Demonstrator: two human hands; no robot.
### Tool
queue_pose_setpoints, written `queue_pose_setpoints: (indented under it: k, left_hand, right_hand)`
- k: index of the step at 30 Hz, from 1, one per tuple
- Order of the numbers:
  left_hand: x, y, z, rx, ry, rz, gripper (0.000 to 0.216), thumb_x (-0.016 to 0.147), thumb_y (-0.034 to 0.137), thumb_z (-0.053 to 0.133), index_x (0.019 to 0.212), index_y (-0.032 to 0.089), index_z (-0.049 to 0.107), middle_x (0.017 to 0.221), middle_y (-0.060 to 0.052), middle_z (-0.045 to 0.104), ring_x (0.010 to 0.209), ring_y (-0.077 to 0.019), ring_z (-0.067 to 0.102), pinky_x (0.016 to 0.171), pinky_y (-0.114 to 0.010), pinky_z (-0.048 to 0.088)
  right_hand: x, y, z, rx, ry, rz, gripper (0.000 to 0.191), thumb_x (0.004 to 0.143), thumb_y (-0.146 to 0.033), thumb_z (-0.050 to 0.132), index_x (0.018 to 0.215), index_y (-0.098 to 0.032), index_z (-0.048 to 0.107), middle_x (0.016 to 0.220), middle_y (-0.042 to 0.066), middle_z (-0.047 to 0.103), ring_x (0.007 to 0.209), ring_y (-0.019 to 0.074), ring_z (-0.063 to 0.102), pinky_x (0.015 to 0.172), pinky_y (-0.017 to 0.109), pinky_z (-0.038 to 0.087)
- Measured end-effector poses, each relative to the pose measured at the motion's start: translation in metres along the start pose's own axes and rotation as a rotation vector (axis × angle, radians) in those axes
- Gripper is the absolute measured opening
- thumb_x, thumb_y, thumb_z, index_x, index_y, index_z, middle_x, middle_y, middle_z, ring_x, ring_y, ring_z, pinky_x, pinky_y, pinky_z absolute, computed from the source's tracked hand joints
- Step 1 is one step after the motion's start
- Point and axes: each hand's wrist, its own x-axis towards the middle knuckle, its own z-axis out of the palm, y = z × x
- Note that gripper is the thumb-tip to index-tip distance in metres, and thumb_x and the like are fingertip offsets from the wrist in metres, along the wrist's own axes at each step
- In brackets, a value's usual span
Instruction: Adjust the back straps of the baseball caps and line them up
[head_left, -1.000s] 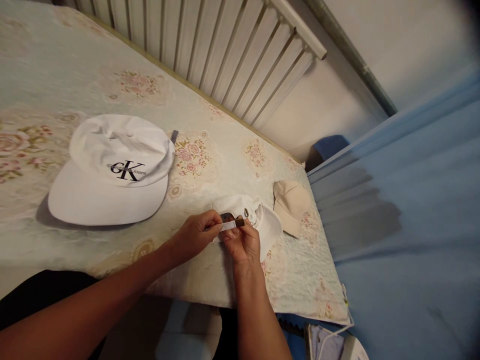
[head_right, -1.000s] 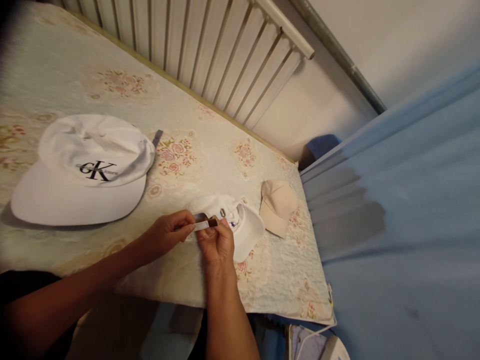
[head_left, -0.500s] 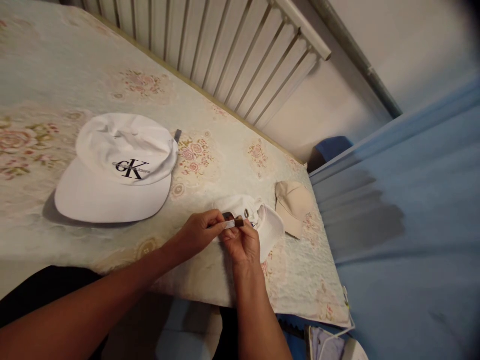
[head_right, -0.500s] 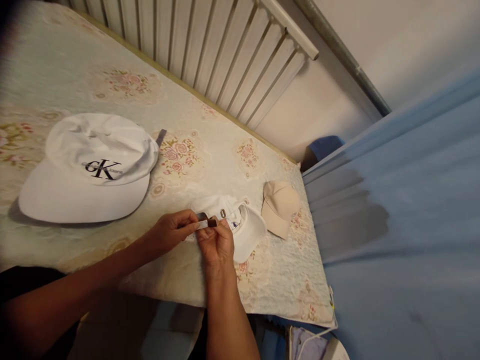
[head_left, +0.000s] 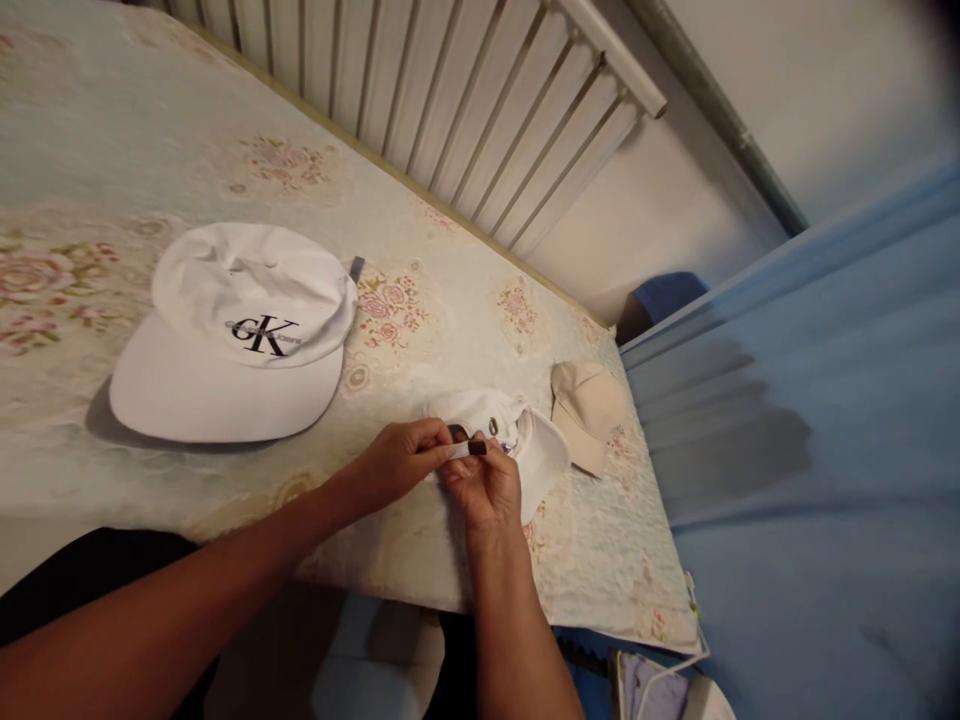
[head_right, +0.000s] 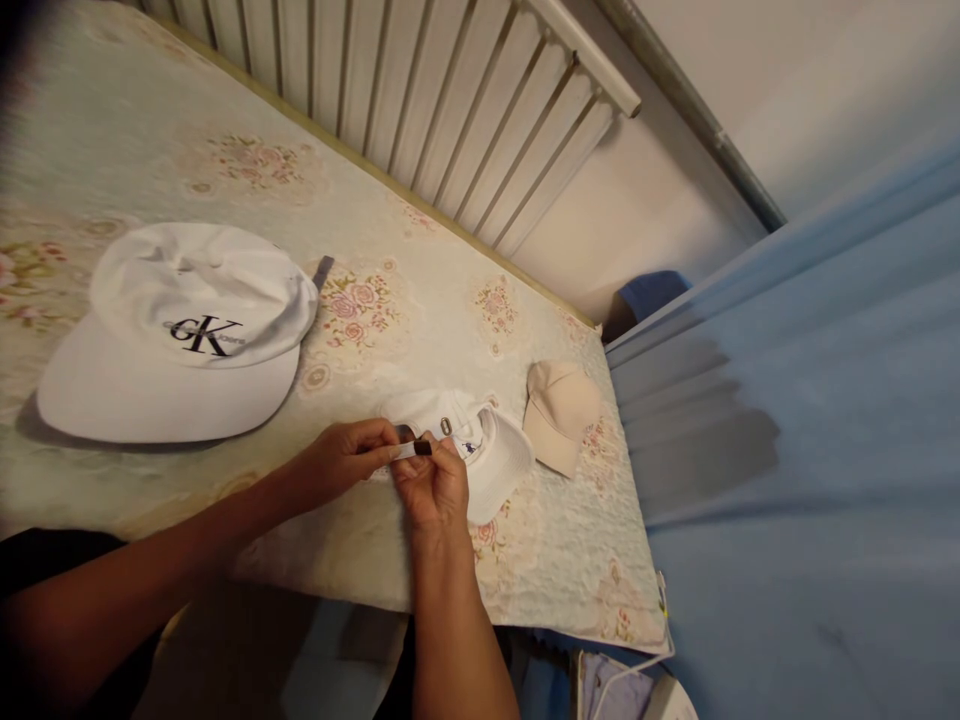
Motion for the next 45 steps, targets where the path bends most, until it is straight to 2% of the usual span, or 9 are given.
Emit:
queue_pose_setpoints:
  k: [5,10,16,20,24,31,37,45]
  left_hand:
    - [0.0,0.0,0.001,0.019,0.013,0.0,0.021,0.081,0.033,0.054,0.069,0.017,0.059,0.056,0.006,0.046,0.054,-0.0097,0.04,0.053,-0.022,0.029]
    - [-0.001,-0.001,0.003,0.006,0.033,0.006,0.022,0.082,0.034,0.054,0.069,0.017,0.058,0.055,0.006,0.043,0.054,-0.0094,0.039,0.053,-0.023,0.029]
    - [-0.001,0.0,0.005,-0.19,-0.008,-0.031,0.021,0.082,0.036,0.055,0.071,0.018,0.055,0.053,0.007,0.045,0.052,-0.0091,0.04,0.053,-0.022,0.031]
    - [0.001,-0.001,0.007,-0.309,-0.084,-0.034,0.021,0.082,0.036,0.057,0.074,0.017,0.057,0.061,0.004,0.058,0.053,-0.0087,0.044,0.054,-0.022,0.034]
    - [0.002,-0.003,0.009,-0.338,-0.073,-0.011,0.021,0.083,0.037,0.058,0.076,0.018,0.057,0.072,0.001,0.067,0.057,-0.0096,0.049,0.055,-0.023,0.036]
    - [0.0,-0.003,0.008,-0.248,0.018,-0.04,0.02,0.082,0.036,0.057,0.073,0.018,0.058,0.055,0.006,0.051,0.053,-0.0095,0.043,0.054,-0.022,0.033]
    - [0.001,0.002,0.008,-0.324,-0.008,-0.038,0.018,0.081,0.034,0.057,0.072,0.018,0.057,0.056,0.006,0.05,0.054,-0.009,0.043,0.054,-0.022,0.033]
    - [0.0,0.004,0.009,-0.376,-0.015,-0.032,0.019,0.081,0.034,0.057,0.072,0.018,0.055,0.065,0.003,0.064,0.053,-0.0086,0.047,0.053,-0.022,0.035]
  right_hand:
    - [0.0,0.0,0.0,-0.024,0.025,0.005,0.026,0.062,-0.004,0.066,0.07,-0.018,0.046,0.057,-0.007,0.045,0.045,0.0052,0.035,0.039,0.016,0.029]
    - [-0.001,0.001,0.003,-0.074,0.012,-0.019,0.027,0.062,-0.007,0.068,0.07,-0.019,0.044,0.057,-0.008,0.045,0.045,0.0039,0.036,0.039,0.014,0.03]
    - [-0.003,0.001,0.008,-0.09,-0.019,-0.044,0.026,0.06,-0.006,0.068,0.068,-0.019,0.047,0.057,-0.007,0.047,0.046,0.005,0.039,0.039,0.015,0.032]
    - [-0.003,0.002,0.005,-0.075,-0.009,-0.039,0.025,0.059,-0.006,0.068,0.066,-0.018,0.048,0.053,-0.008,0.045,0.045,0.005,0.037,0.04,0.015,0.032]
    - [-0.002,0.003,0.005,-0.066,-0.009,-0.04,0.024,0.058,-0.005,0.069,0.065,-0.017,0.05,0.052,-0.007,0.046,0.045,0.0052,0.037,0.039,0.016,0.031]
    - [-0.005,0.002,0.011,-0.074,-0.004,-0.05,0.026,0.055,-0.003,0.07,0.062,-0.017,0.049,0.055,-0.006,0.049,0.046,0.0052,0.038,0.039,0.016,0.032]
    - [-0.003,0.004,0.007,-0.058,-0.013,-0.048,0.03,0.051,-0.003,0.071,0.06,-0.017,0.046,0.051,-0.008,0.048,0.043,0.0036,0.038,0.039,0.015,0.032]
    - [-0.003,0.01,0.007,-0.157,-0.023,-0.125,0.029,0.055,-0.005,0.072,0.07,-0.018,0.051,0.057,-0.008,0.051,0.045,0.0042,0.041,0.039,0.015,0.033]
